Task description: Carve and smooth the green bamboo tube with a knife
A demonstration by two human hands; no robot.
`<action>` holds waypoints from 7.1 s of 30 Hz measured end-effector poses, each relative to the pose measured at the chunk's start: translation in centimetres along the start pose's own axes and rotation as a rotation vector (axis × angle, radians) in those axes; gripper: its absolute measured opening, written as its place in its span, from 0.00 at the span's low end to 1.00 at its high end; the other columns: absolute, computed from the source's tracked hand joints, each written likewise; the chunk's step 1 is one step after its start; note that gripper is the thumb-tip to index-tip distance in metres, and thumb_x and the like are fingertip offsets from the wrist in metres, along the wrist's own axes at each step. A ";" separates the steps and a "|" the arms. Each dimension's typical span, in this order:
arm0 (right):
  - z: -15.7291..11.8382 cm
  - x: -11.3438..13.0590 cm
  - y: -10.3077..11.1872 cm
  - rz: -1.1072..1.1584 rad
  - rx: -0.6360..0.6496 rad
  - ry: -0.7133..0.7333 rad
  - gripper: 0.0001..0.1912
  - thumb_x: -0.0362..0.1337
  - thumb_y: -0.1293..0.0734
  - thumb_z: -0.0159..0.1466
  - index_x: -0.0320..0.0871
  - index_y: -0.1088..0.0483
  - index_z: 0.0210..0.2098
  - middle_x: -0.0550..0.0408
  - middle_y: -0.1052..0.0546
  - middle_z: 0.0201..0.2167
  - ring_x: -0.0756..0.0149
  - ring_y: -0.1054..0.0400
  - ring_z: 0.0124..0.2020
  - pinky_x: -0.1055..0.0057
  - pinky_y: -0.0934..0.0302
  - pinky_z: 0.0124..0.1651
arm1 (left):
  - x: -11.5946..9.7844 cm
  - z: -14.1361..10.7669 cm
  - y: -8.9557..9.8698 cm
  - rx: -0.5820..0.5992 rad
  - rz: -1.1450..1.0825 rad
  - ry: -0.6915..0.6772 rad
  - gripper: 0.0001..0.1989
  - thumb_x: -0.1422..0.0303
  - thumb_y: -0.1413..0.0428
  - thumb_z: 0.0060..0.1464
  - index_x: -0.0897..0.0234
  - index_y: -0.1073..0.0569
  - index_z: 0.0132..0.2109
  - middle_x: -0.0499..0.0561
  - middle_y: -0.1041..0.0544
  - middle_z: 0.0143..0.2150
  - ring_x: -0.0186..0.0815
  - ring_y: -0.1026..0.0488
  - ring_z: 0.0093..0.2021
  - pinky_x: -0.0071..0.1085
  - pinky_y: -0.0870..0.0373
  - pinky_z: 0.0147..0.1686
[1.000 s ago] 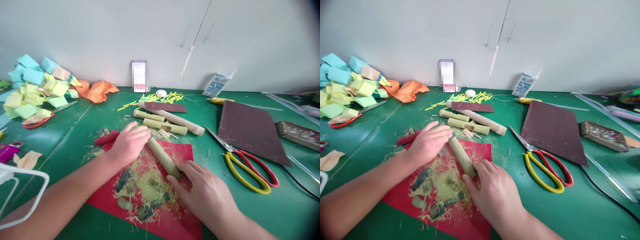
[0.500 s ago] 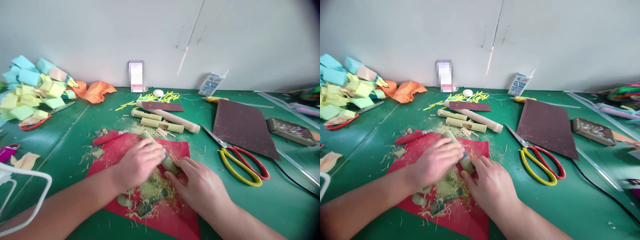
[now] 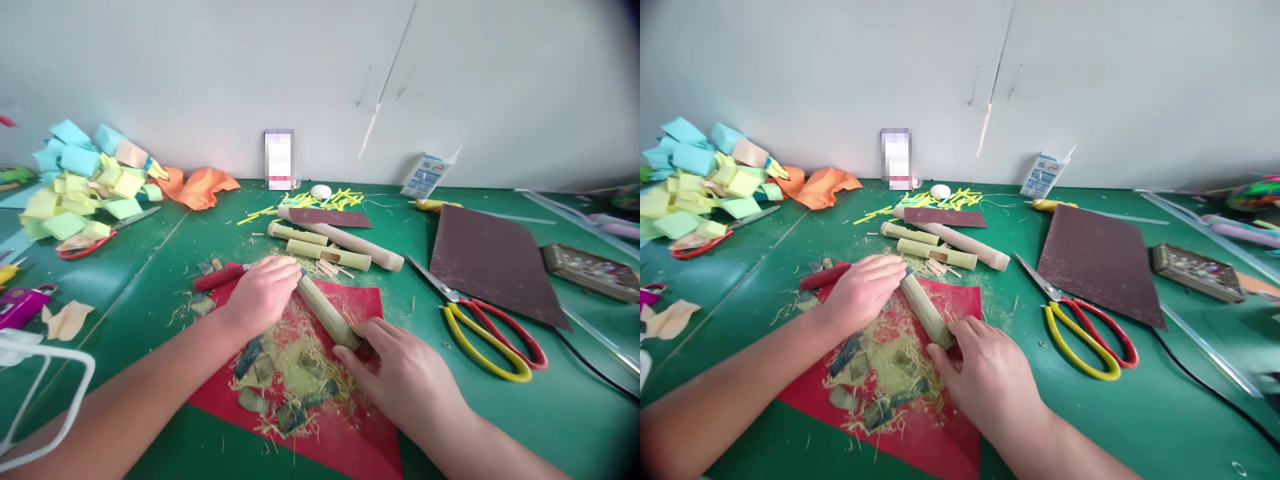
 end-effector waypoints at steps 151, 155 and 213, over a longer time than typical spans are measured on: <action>-0.2 0.2 -0.7 -0.150 -0.154 0.057 0.16 0.50 0.32 0.55 0.45 0.36 0.23 0.60 0.32 0.19 0.70 0.39 0.19 0.73 0.53 0.23 | -2.4 -0.3 0.6 0.040 -0.008 0.019 0.12 0.75 0.53 0.61 0.64 0.25 0.44 0.51 0.21 0.46 0.39 0.28 0.51 0.51 0.43 0.58; -0.1 0.2 -0.6 -0.153 -0.165 0.069 0.17 0.49 0.31 0.55 0.45 0.37 0.22 0.61 0.33 0.18 0.70 0.41 0.18 0.73 0.53 0.22 | -2.7 -0.2 0.3 0.110 -0.118 -0.102 0.12 0.75 0.53 0.61 0.67 0.27 0.47 0.53 0.23 0.49 0.35 0.31 0.53 0.42 0.41 0.59; -0.1 0.7 -0.7 -0.169 -0.165 0.074 0.16 0.48 0.33 0.56 0.45 0.38 0.22 0.61 0.33 0.18 0.71 0.41 0.18 0.72 0.55 0.22 | -2.5 -0.3 0.6 0.086 -0.070 -0.050 0.13 0.76 0.53 0.61 0.64 0.26 0.46 0.51 0.22 0.47 0.37 0.29 0.53 0.48 0.42 0.59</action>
Point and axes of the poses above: each hand's wrist, its own z-axis towards the middle knuckle, its own y-axis out of the back of the hand, x = y × z, the point moved 1 cm from there along z, towards the middle knuckle
